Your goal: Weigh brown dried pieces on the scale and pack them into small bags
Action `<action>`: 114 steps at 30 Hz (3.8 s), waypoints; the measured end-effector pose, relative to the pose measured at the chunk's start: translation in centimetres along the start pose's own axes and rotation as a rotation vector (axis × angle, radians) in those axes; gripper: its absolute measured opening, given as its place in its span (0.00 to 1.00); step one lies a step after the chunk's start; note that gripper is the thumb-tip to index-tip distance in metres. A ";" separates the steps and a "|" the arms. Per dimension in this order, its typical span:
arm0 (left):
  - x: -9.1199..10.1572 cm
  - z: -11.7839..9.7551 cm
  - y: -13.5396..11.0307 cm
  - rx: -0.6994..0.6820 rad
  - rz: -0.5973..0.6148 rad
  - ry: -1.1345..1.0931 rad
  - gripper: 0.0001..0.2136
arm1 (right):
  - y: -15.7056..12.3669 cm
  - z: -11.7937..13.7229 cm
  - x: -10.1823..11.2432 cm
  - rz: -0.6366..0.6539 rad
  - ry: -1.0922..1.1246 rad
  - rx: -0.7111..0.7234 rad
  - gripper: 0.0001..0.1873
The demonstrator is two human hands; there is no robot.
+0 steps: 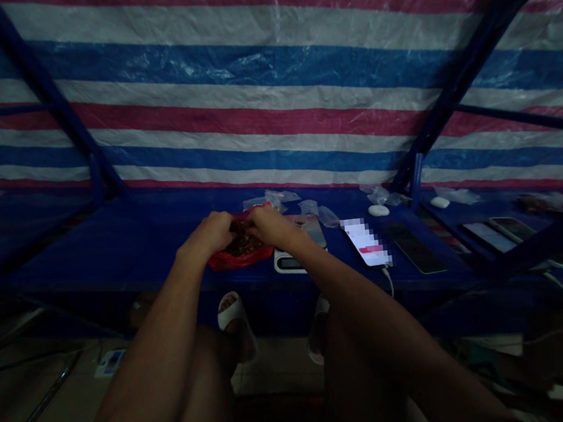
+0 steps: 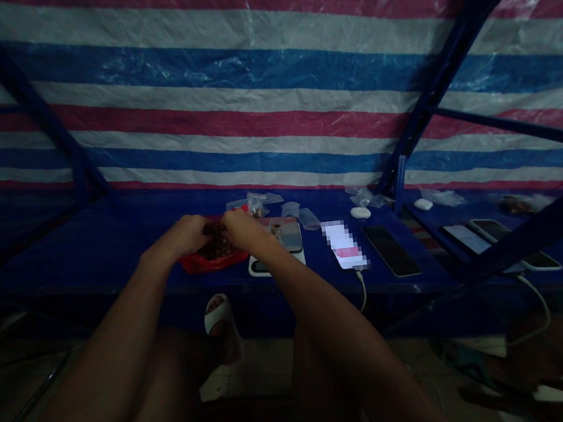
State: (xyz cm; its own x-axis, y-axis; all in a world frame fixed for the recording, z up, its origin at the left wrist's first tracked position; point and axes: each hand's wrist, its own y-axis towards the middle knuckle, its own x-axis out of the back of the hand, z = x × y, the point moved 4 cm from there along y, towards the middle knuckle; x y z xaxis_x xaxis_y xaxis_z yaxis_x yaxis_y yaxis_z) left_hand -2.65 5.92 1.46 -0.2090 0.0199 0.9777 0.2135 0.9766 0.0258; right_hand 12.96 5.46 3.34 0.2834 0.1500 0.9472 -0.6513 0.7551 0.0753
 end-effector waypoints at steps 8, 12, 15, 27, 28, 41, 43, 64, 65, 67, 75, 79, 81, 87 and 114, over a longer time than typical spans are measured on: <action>0.2 -1.4 -0.5 -0.094 0.050 0.025 0.14 | -4.5 -3.5 6.2 -0.277 0.126 -0.028 0.10; 0.2 -1.4 -0.5 -0.108 0.028 0.004 0.14 | -6.2 -6.3 6.9 -0.224 0.044 -0.110 0.08; 0.1 -1.3 -0.3 -0.118 0.014 0.006 0.14 | -6.6 -7.6 6.4 -0.182 0.026 -0.153 0.08; 1.1 -2.4 -0.5 -0.134 -0.067 -0.145 0.10 | -6.3 -8.1 5.9 -0.108 -0.029 -0.145 0.08; 1.4 -2.8 -0.6 -0.151 -0.088 -0.174 0.10 | -6.3 -8.1 5.9 -0.112 -0.035 -0.139 0.09; 1.6 -10.3 1.3 -0.387 -0.231 -0.298 0.12 | -6.9 -8.6 6.5 -0.323 0.143 -0.100 0.12; 1.3 -11.4 1.9 -0.409 -0.229 -0.294 0.13 | -7.1 -9.2 6.8 -0.403 0.213 -0.122 0.15; -0.2 -14.0 4.2 -0.402 -0.139 -0.359 0.08 | -7.7 -11.3 6.1 -0.505 0.365 -0.121 0.13; -0.3 -14.0 4.3 -0.400 -0.146 -0.378 0.08 | -7.7 -11.4 6.0 -0.500 0.369 -0.119 0.12; -0.7 -13.9 4.5 -0.398 -0.152 -0.403 0.08 | -7.7 -11.4 6.0 -0.497 0.377 -0.116 0.12; 1.7 -11.8 2.8 -0.327 -0.270 -0.380 0.12 | -8.0 -11.0 6.3 -0.514 0.360 -0.131 0.12; 2.3 -6.7 1.6 -0.103 -0.135 -0.120 0.11 | -8.0 -10.8 6.5 -0.522 0.348 -0.147 0.11; 1.2 -4.2 1.3 -0.004 0.047 -0.068 0.09 | -7.9 -10.7 6.3 -0.517 0.345 -0.152 0.11; -1.5 -2.5 1.7 -0.047 0.161 -0.087 0.11 | -7.0 -10.2 5.6 -0.482 0.356 -0.115 0.11; 1.7 -12.1 3.1 -0.396 -0.162 -0.360 0.09 | -7.2 -11.2 5.3 -0.465 0.426 -0.169 0.10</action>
State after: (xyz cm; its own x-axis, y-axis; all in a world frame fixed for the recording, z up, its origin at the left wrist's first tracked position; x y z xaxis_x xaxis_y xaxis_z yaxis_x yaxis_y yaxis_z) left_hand 9.19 6.35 5.76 -0.5664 0.0162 0.8240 0.4798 0.8194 0.3137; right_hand 27.01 7.97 4.31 0.7857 -0.0032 0.6186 -0.2837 0.8867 0.3650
